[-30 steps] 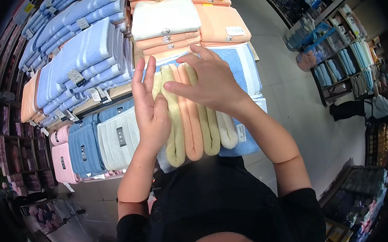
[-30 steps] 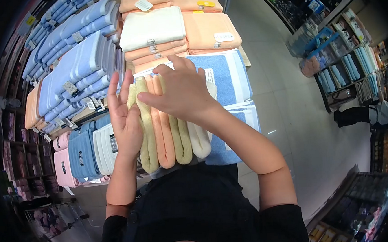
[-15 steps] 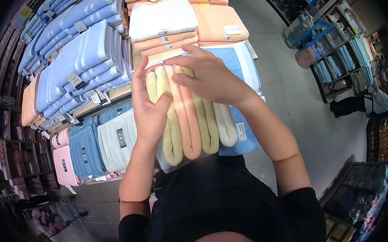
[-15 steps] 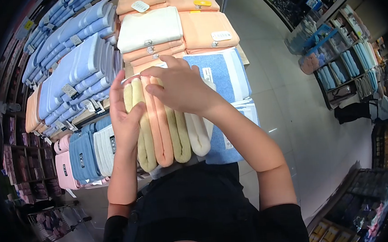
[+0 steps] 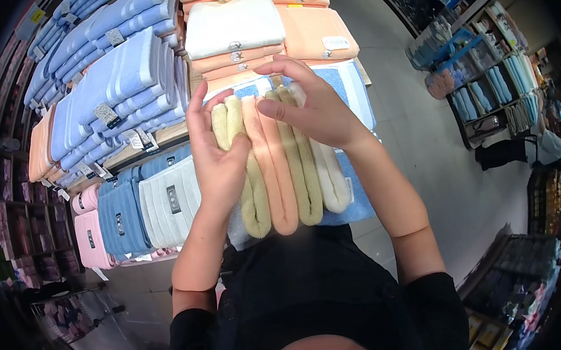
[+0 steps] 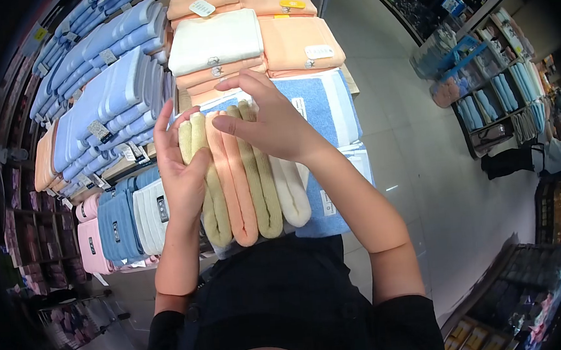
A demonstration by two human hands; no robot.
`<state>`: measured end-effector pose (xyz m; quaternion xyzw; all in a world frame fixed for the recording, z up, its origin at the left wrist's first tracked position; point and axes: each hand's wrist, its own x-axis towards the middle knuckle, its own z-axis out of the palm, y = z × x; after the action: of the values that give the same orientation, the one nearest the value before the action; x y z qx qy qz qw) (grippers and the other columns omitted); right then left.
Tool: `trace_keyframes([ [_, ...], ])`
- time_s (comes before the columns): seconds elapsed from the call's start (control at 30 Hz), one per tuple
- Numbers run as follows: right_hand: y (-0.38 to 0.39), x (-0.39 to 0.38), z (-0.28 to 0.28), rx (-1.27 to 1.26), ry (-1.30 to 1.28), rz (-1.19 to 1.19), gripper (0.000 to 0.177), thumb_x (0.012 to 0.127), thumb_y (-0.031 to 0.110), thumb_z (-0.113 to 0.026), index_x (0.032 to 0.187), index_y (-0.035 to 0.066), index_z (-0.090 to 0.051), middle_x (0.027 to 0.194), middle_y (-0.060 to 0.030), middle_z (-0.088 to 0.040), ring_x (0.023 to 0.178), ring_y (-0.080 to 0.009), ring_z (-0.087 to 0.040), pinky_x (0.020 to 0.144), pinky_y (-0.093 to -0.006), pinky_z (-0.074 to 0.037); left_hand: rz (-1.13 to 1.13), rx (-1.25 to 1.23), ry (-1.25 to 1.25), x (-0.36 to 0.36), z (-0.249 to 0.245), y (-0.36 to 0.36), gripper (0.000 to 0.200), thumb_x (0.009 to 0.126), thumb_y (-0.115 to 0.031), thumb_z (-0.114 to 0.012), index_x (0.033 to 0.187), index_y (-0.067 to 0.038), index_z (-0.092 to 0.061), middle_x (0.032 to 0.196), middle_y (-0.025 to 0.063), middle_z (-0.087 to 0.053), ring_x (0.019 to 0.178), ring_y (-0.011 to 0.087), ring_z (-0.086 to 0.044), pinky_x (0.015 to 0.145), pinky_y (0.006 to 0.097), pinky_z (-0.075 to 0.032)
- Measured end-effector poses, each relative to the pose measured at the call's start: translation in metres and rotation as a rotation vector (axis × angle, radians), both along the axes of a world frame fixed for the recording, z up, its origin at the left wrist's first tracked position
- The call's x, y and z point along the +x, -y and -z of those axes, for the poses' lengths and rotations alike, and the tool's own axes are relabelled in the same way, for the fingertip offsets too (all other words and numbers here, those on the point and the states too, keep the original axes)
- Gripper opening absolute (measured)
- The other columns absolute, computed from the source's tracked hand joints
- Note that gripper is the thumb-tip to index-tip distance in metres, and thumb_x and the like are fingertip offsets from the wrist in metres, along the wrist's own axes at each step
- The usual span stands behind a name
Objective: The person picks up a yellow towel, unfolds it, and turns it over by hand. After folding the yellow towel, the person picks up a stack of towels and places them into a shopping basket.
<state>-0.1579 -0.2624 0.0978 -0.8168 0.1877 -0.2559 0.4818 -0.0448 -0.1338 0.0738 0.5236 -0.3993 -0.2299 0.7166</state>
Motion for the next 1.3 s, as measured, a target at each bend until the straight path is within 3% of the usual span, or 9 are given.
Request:
trace_keyframes([
  [0.13, -0.004, -0.021, 0.033, 0.368, 0.434, 0.093, 0.078, 0.088, 0.056, -0.045, 0.141, 0.004, -0.023, 0.145, -0.0171, -0.023, 0.137, -0.0266, -0.018, 0.111, -0.0366, -0.016, 0.039, -0.189, -0.133, 0.006, 0.023, -0.007, 0.069, 0.089, -0.018, -0.043, 0.144, -0.003, -0.006, 0.143, 0.0189, -0.025, 0.130, 0.0255, -0.031, 0.107, 0.0358, -0.024],
  [0.23, -0.031, -0.040, 0.053, 0.530, 0.338, 0.098, 0.093, 0.087, 0.063, -0.039, 0.144, 0.001, -0.001, 0.149, -0.0165, -0.011, 0.138, -0.0261, -0.010, 0.111, -0.0362, -0.011, 0.200, -0.040, -0.265, -0.011, 0.029, -0.021, 0.072, 0.095, -0.044, -0.030, 0.145, -0.003, 0.002, 0.148, 0.0178, -0.016, 0.135, 0.0260, -0.023, 0.110, 0.0382, -0.018],
  [0.4, -0.057, -0.040, 0.050, 0.527, 0.379, -0.006, 0.099, 0.083, 0.069, -0.035, 0.144, 0.002, 0.006, 0.149, -0.0173, -0.006, 0.138, -0.0262, -0.010, 0.111, -0.0368, -0.012, 0.295, 0.077, -0.146, -0.027, 0.028, -0.023, 0.100, 0.083, -0.072, -0.028, 0.143, -0.002, 0.012, 0.149, 0.0162, -0.011, 0.134, 0.0254, -0.023, 0.108, 0.0375, -0.022],
  [0.5, -0.059, -0.036, 0.052, 0.435, 0.370, -0.025, 0.095, 0.086, 0.065, -0.032, 0.143, 0.001, 0.007, 0.150, -0.0171, -0.001, 0.139, -0.0266, -0.006, 0.111, -0.0372, -0.010, 0.258, 0.070, -0.082, -0.029, 0.029, -0.019, 0.101, 0.083, -0.072, -0.026, 0.142, 0.001, 0.013, 0.149, 0.0176, -0.009, 0.135, 0.0267, -0.022, 0.108, 0.0377, -0.021],
  [0.67, -0.058, -0.037, 0.059, 0.291, 0.311, -0.015, 0.086, 0.091, 0.059, -0.031, 0.143, -0.001, 0.003, 0.150, -0.0185, 0.001, 0.139, -0.0288, -0.002, 0.112, -0.0378, -0.005, 0.311, 0.004, -0.242, -0.040, 0.021, -0.017, 0.100, 0.081, -0.071, -0.036, 0.144, -0.010, 0.011, 0.149, 0.0127, -0.010, 0.135, 0.0255, -0.022, 0.108, 0.0407, -0.024],
  [0.8, -0.058, -0.037, 0.063, 0.193, 0.283, 0.014, 0.085, 0.091, 0.056, -0.034, 0.143, -0.002, 0.000, 0.150, -0.0193, -0.001, 0.139, -0.0299, -0.003, 0.112, -0.0378, -0.005, 0.315, 0.094, 0.024, -0.025, 0.030, -0.018, 0.102, 0.084, -0.071, -0.025, 0.141, 0.005, 0.010, 0.148, 0.0208, -0.009, 0.135, 0.0284, -0.019, 0.109, 0.0378, -0.018],
  [0.87, -0.058, -0.036, 0.062, 0.104, 0.252, 0.035, 0.084, 0.092, 0.056, -0.034, 0.143, -0.002, -0.002, 0.150, -0.0197, -0.002, 0.139, -0.0299, -0.003, 0.112, -0.0373, -0.005, 0.279, 0.066, 0.043, -0.026, 0.033, -0.017, 0.101, 0.084, -0.070, -0.027, 0.141, 0.005, 0.008, 0.148, 0.0202, -0.010, 0.135, 0.0279, -0.020, 0.109, 0.0378, -0.018],
  [1.07, -0.055, -0.038, 0.046, 0.507, 0.427, -0.037, 0.085, 0.090, 0.058, -0.035, 0.144, 0.002, 0.001, 0.149, -0.0160, -0.011, 0.137, -0.0260, -0.014, 0.111, -0.0364, -0.012, 0.222, -0.040, -0.321, -0.028, 0.026, -0.020, 0.092, 0.086, -0.063, -0.036, 0.145, -0.004, 0.002, 0.147, 0.0159, -0.015, 0.134, 0.0256, -0.024, 0.109, 0.0382, -0.022],
  [1.3, -0.057, -0.035, 0.049, 0.370, 0.322, 0.022, 0.086, 0.090, 0.059, -0.035, 0.144, 0.001, -0.001, 0.149, -0.0170, -0.011, 0.137, -0.0278, -0.014, 0.111, -0.0373, -0.012, 0.287, 0.025, -0.233, -0.026, 0.029, -0.020, 0.097, 0.084, -0.066, -0.036, 0.144, -0.003, 0.007, 0.146, 0.0175, -0.018, 0.132, 0.0267, -0.027, 0.107, 0.0380, -0.024],
])
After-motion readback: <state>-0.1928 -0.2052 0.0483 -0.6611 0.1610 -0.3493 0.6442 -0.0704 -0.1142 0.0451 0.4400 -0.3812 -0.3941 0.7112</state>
